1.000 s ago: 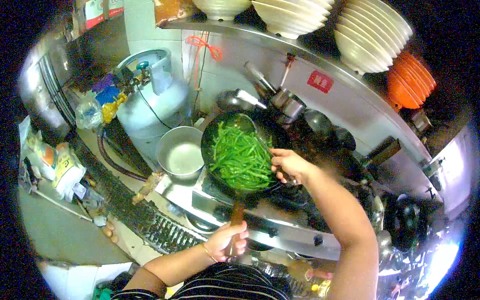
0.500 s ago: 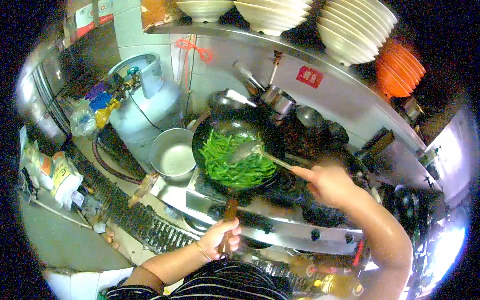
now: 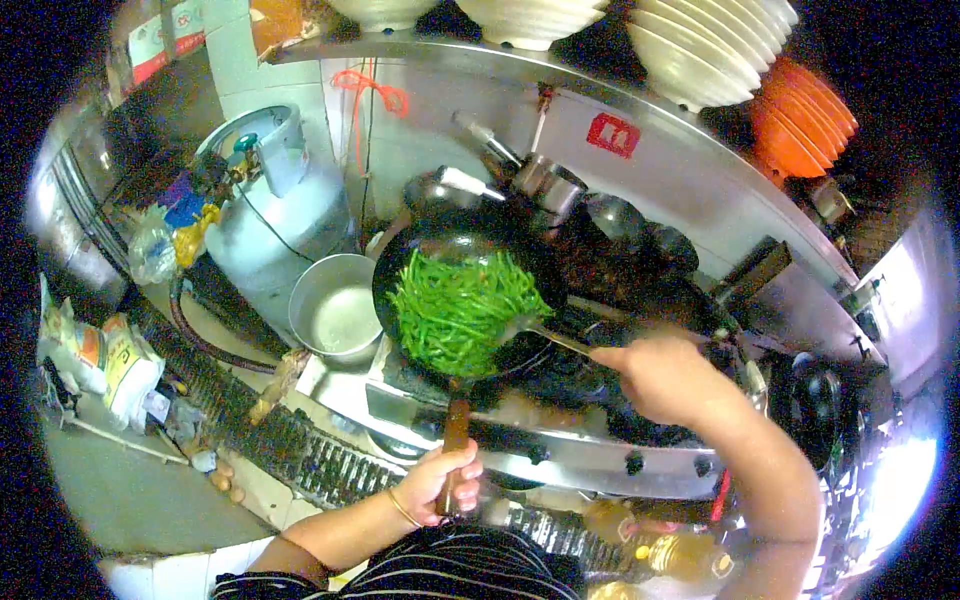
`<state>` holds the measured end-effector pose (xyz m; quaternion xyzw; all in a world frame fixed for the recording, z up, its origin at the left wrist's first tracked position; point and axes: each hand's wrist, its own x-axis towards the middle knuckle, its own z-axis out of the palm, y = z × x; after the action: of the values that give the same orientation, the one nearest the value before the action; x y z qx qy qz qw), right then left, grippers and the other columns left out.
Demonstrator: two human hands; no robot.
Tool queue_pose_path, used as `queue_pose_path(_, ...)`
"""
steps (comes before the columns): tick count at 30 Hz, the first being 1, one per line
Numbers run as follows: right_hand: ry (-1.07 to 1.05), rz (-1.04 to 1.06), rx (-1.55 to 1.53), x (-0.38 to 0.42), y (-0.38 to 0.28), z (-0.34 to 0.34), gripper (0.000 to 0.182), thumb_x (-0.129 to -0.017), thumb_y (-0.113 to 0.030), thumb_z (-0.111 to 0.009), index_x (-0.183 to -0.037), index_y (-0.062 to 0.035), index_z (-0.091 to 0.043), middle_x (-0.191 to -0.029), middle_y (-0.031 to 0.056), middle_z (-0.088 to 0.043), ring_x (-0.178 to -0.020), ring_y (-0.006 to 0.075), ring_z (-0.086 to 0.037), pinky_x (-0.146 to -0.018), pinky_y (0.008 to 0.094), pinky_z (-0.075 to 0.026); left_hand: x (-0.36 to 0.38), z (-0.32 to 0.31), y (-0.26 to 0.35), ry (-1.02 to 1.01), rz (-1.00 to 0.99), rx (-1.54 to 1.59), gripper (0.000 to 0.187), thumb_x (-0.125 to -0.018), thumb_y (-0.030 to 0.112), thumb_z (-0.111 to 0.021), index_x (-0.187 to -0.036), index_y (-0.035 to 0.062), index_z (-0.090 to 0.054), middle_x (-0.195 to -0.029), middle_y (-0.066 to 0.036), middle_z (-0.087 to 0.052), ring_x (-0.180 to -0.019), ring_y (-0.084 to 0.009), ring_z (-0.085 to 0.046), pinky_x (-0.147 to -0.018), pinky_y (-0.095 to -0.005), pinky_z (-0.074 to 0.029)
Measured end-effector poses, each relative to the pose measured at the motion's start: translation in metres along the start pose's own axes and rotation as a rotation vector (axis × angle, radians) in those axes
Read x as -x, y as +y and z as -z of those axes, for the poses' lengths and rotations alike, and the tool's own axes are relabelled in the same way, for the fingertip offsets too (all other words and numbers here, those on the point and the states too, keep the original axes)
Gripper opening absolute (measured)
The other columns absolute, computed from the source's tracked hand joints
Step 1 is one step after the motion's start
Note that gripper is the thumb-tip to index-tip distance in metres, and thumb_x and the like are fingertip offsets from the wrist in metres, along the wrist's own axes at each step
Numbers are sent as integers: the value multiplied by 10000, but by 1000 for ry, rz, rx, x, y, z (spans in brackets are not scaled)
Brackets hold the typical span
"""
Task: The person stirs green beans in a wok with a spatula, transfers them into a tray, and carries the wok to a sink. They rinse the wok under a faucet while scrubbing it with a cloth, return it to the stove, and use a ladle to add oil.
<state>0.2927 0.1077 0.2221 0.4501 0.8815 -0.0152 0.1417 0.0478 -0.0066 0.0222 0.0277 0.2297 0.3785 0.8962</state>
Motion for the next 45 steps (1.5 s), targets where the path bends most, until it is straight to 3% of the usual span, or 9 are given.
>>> queue_pose_path(7, 127, -66, -524, -11, 31, -45, 458, -804, -104, -557, -1261, -74, -542, -1024, 219, -648, -931, 396, -624, -847, 454, -487, 0, 4, 1, 2, 7, -23, 115, -927, 226, -586, -924, 192, -476, -718, 17, -464, -546, -130, -469, -472, -303, -394)
queue_pose_path(11, 73, -290, -1010, -22, 33, -24, 510, -826, -44, -476, -1336, -25, -461, -675, 8, -508, -447, 85, -477, -379, 245, -397, -1, 4, 0, -8, 5, 38, 124, -926, 176, -579, -952, 150, -461, -741, -3, -476, -527, -135, -492, -466, -306, -420)
queue_pose_path(16, 111, -351, -1125, -126, 34, -49, 506, -861, -93, -513, -1363, -68, -451, -755, 34, -566, -465, 98, -498, -378, 258, -415, 0, 4, -1, 1, 18, 54, 120, -929, 167, -573, -959, 156, -457, -736, -2, -474, -525, -132, -486, -470, -304, -414)
queue_pose_path(20, -205, -158, -1410, -176, 27, -55, 574, -851, -63, -525, -1411, -93, -405, -733, 32, -564, -451, 108, -492, -370, 268, -415, 0, 6, 1, -26, 18, 16, 148, -927, 265, -595, -904, 179, -477, -723, 19, -463, -556, -119, -468, -469, -291, -392)
queue_pose_path(25, -267, 101, -934, -157, 22, -31, 537, -861, -71, -527, -1389, -124, -447, -746, 49, -587, -446, 113, -510, -406, 264, -448, 0, 9, -2, -7, -15, 33, 116, -931, 188, -575, -956, 170, -463, -745, 7, -474, -540, -124, -485, -471, -297, -410)
queue_pose_path(26, -195, 193, -759, -143, 21, -23, 529, -844, -86, -542, -1366, -143, -477, -782, 82, -634, -504, 182, -578, -484, 318, -500, 0, 9, -3, 0, -21, 32, 116, -930, 188, -575, -956, 169, -464, -746, 7, -475, -542, -124, -487, -470, -297, -411)
queue_pose_path(28, 380, 663, -326, -125, 37, -41, 515, -818, -106, -577, -1324, -178, -520, -832, 114, -651, -629, 268, -633, -579, 385, -525, 0, 8, -3, 9, -30, 33, 116, -929, 188, -576, -956, 168, -465, -748, 8, -477, -546, -124, -491, -467, -297, -413)
queue_pose_path(31, 156, 339, -54, -60, 24, -8, 468, -795, -134, -617, -1246, -247, -573, -818, 117, -620, -697, 323, -621, -610, 445, -508, 3, 0, -1, 28, -46, 20, 112, -921, 218, -594, -929, 174, -491, -724, 18, -471, -545, -120, -476, -461, -292, -392)
queue_pose_path(45, 112, -14, -27, 41, 27, 52, 479, -724, -94, -648, -1187, -212, -622, -808, 139, -648, -737, 344, -636, -645, 441, -517, 1, 4, 1, -4, -2, 7, 140, -940, 261, -574, -860, 193, -481, -719, 41, -468, -548, -99, -472, -481, -281, -399)
